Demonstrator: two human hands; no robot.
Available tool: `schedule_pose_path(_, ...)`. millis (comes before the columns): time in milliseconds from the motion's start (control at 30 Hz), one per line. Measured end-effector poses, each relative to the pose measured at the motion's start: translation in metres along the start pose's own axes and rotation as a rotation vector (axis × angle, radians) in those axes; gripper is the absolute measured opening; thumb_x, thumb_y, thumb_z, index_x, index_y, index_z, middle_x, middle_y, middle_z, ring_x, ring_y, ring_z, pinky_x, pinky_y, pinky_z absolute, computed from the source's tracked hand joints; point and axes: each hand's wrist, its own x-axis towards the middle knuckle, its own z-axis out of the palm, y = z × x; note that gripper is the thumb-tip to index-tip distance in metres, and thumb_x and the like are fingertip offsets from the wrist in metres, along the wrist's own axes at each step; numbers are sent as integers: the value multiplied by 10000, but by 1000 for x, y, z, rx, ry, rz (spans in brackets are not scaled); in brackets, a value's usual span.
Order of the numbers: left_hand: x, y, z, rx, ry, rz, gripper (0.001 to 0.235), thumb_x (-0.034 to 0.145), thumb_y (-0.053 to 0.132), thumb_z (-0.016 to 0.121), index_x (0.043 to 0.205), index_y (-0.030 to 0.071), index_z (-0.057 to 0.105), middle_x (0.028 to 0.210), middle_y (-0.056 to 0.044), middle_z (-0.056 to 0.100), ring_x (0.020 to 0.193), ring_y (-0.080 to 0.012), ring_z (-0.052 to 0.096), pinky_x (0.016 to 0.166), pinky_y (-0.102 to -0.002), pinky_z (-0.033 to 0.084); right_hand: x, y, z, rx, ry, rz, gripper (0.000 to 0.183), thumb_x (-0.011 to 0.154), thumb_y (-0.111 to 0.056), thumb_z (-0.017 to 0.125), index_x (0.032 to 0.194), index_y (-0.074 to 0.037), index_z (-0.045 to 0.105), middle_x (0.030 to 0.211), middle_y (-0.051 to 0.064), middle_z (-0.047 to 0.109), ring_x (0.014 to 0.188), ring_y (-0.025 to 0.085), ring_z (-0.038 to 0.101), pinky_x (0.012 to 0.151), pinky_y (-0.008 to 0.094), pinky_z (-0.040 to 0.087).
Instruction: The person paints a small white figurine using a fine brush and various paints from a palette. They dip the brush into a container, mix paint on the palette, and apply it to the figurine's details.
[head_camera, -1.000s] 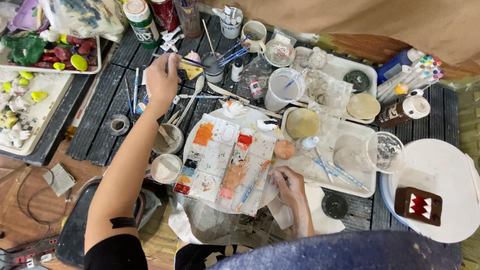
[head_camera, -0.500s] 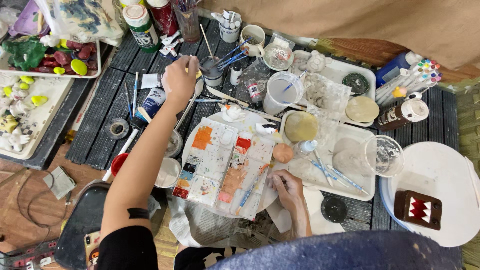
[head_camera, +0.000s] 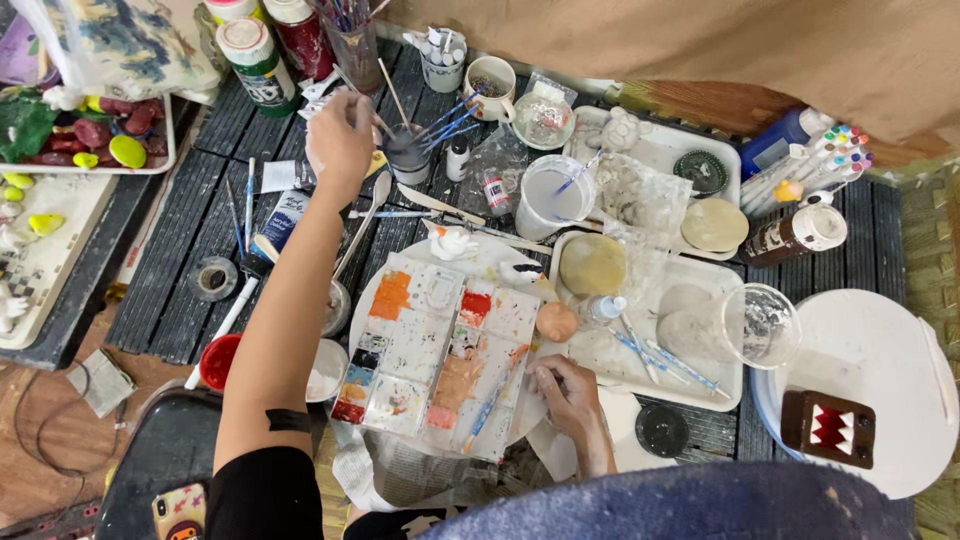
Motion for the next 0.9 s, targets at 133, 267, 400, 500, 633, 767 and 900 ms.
schedule_pose_path(133,8,-2,4,75,-42,144,165,996,274,665,979,127,737,840,-100,750,828,-361,707,733,-471,528,2,5,-1,16,-5,-5,148,977,-117,608,979,-46,739,717,38,711,629,97,628,588,269,529)
schedule_pose_path(267,8,3,2,141,15,349,130,1008,223,677,1009,99,715,913,-136,735,842,-387,697,713,-479,525,5,3,-2,28,-13,-15,131,975,-115,622,978,-48,735,718,39,710,637,101,632,597,269,532)
schedule_pose_path(400,4,9,-2,170,-36,391,119,1019,224,695,1000,106,707,925,-134,734,831,-383,696,708,-484,522,6,-2,-1,-13,-6,-6,126,969,-115,627,979,-50,735,716,37,715,638,100,651,588,266,533)
schedule_pose_path(500,2,12,-8,138,-45,388,111,1019,219,696,1009,109,711,921,-130,735,816,-377,697,697,-476,529,7,-6,-3,-48,-13,-10,126,957,-111,636,970,-47,744,712,43,714,626,107,649,590,268,539)
schedule_pose_path(633,-5,9,-15,197,-61,383,123,1014,230,706,1002,108,715,876,-127,734,800,-372,698,684,-466,531,5,-9,-2,-5,-11,11,134,973,-113,622,977,-45,738,733,48,719,641,108,651,591,271,537)
schedule_pose_path(767,-9,10,-24,136,-64,394,119,1029,220,685,1003,106,706,898,-114,747,747,-349,705,657,-447,537,4,-15,0,-69,4,-11,111,941,-104,648,967,-43,737,757,58,730,649,121,673,610,271,548)
schedule_pose_path(900,-20,12,-28,209,-150,389,148,1061,242,651,1003,107,674,861,-119,732,692,-336,712,598,-443,546,0,-21,3,-135,64,-114,95,919,-88,667,963,-38,735,788,76,736,691,149,701,660,289,544)
